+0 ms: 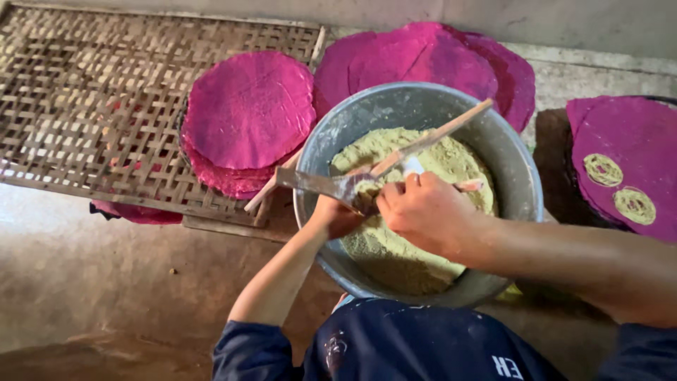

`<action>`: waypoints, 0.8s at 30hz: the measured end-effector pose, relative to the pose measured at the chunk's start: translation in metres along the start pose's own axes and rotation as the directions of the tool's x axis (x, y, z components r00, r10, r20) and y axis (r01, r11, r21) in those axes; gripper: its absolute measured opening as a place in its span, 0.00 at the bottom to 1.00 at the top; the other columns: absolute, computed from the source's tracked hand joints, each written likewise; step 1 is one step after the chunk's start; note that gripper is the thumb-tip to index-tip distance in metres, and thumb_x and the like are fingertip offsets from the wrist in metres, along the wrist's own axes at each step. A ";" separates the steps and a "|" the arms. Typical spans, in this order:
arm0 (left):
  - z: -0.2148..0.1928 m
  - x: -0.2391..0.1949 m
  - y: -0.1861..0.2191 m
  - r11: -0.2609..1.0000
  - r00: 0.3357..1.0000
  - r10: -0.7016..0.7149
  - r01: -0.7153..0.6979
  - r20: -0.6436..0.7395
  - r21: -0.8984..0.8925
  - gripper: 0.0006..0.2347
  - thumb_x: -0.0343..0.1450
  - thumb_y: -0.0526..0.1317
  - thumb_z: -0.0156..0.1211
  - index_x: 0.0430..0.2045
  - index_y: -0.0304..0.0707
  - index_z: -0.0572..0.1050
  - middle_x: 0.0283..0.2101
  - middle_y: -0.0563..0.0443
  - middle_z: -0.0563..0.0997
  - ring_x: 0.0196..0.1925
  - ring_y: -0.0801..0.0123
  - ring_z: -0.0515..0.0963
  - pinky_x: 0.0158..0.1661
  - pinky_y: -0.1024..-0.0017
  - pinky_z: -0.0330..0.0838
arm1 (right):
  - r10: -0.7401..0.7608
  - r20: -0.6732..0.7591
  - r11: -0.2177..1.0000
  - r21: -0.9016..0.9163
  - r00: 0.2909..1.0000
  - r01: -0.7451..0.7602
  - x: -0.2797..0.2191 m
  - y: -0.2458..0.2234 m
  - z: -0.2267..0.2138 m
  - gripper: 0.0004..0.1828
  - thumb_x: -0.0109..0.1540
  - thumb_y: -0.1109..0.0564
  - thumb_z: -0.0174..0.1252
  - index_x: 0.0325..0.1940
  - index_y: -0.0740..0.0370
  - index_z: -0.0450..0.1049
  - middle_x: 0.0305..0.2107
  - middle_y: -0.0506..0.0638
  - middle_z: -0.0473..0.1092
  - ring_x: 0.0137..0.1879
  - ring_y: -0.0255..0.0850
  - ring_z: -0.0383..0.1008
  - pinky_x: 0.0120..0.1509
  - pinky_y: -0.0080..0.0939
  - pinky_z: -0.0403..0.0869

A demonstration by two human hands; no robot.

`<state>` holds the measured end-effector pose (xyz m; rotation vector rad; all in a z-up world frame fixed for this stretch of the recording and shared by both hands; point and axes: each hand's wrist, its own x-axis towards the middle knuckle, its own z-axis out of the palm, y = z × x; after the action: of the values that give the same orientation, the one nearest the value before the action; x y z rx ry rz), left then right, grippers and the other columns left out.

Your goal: The person uses a wooden dough press to extrude yellow dough into spiral shapes on pink circular mats. They repeatedly scoop dough from a metal bowl, press it through the tool, and arrange the resulting noodles on the mats.

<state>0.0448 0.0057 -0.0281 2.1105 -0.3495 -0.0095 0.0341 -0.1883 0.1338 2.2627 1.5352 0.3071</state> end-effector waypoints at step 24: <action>-0.022 0.023 0.000 0.693 0.775 0.388 0.110 -0.498 0.712 0.31 0.61 0.38 0.72 0.61 0.46 0.67 0.72 0.23 0.57 0.52 0.40 0.76 0.39 0.59 0.80 | 0.566 0.404 -0.068 0.892 0.719 -0.447 -0.019 -0.034 0.134 0.27 0.66 0.60 0.55 0.70 0.49 0.69 0.38 0.59 0.81 0.32 0.39 0.70 0.39 0.40 0.73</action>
<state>0.0697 0.0177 -0.0132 2.6708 -0.1119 1.0810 0.0505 -0.2211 -0.0006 3.9344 0.6818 -0.7219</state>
